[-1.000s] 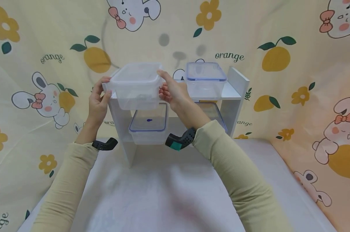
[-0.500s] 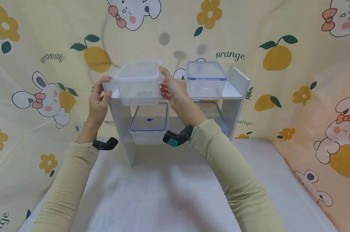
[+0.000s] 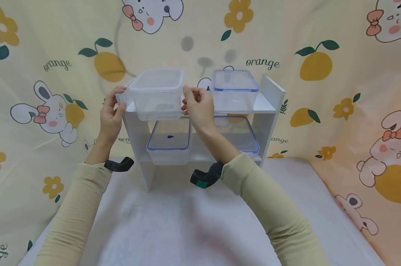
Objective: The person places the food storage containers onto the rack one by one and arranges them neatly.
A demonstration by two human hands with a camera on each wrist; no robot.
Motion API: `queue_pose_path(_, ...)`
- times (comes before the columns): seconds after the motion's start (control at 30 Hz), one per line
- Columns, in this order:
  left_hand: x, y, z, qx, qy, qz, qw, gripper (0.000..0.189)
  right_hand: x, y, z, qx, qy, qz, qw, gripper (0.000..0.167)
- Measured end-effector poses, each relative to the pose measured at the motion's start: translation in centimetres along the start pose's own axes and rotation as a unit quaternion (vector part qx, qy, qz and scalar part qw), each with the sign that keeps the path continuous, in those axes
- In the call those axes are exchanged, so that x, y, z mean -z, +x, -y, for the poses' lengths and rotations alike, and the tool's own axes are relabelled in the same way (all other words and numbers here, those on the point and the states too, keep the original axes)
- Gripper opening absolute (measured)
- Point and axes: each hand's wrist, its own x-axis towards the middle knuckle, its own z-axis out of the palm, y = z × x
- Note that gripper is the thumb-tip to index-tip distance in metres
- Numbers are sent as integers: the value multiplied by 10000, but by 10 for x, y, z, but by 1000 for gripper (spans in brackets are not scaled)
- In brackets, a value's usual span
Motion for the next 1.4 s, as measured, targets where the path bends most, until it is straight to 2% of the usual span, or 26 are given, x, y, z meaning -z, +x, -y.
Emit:
queue_pose_path(0.07,1,0,0,3,14,3,10000,34,-1,-8,-4,675,-445,-40,9967,30)
queue_pose_path(0.13,1,0,-1,1,11,0,10000,34,-2,-15,-7,1221,-804,-131,9892,30)
queue_pose_path(0.2,2,0,-2,6,7,-3,10000,34,-3,-21,-11,1698,-1056,-218,9796,29)
queue_pose_path(0.27,2,0,-3,7,2,-12,10000,34,-4,-26,-14,2255,-1284,-265,9654,28)
queue_pose_path(0.33,2,0,-4,11,5,-14,10000,34,-5,-29,-17,2915,-1539,-300,9436,28)
queue_pose_path(0.37,2,1,-4,8,11,-10,10000,34,-6,-30,-19,3273,-1669,-342,9294,28)
queue_pose_path(0.43,2,1,-5,7,5,-2,10000,34,-6,-31,-22,3956,-1979,-418,8959,28)
queue_pose_path(0.5,2,1,-5,0,-6,4,10000,35,-7,-30,-26,4470,-2277,-475,8638,30)
queue_pose_path(0.6,2,0,-5,-1,-11,3,10000,35,-7,-29,-29,4948,-2724,-401,8243,36)
queue_pose_path(0.7,3,0,-4,-6,47,1,10000,35,-8,-27,-32,5138,-3134,-208,7983,43)
queue_pose_path(0.77,3,-1,-5,-13,105,10,9999,35,-8,-26,-34,5119,-3344,-56,7913,47)
queue_pose_path(0.9,4,-2,-3,33,136,-10,9999,36,-9,-25,-36,4965,-3575,265,7905,53)
queue_pose_path(0.97,4,-2,-3,47,118,-20,9999,36,-9,-25,-37,4915,-3712,341,7871,55)
queue_pose_path(1.13,3,-1,-4,25,14,-42,10000,36,-10,-21,-37,4935,-4241,191,7591,56)
queue_pose_path(1.2,2,0,-5,37,-14,-65,10000,37,-10,-19,-37,4892,-4411,161,7522,56)
queue_pose_path(1.4,-3,-1,-12,252,193,-190,9993,45,-13,-14,-39,4539,-4708,225,7561,60)
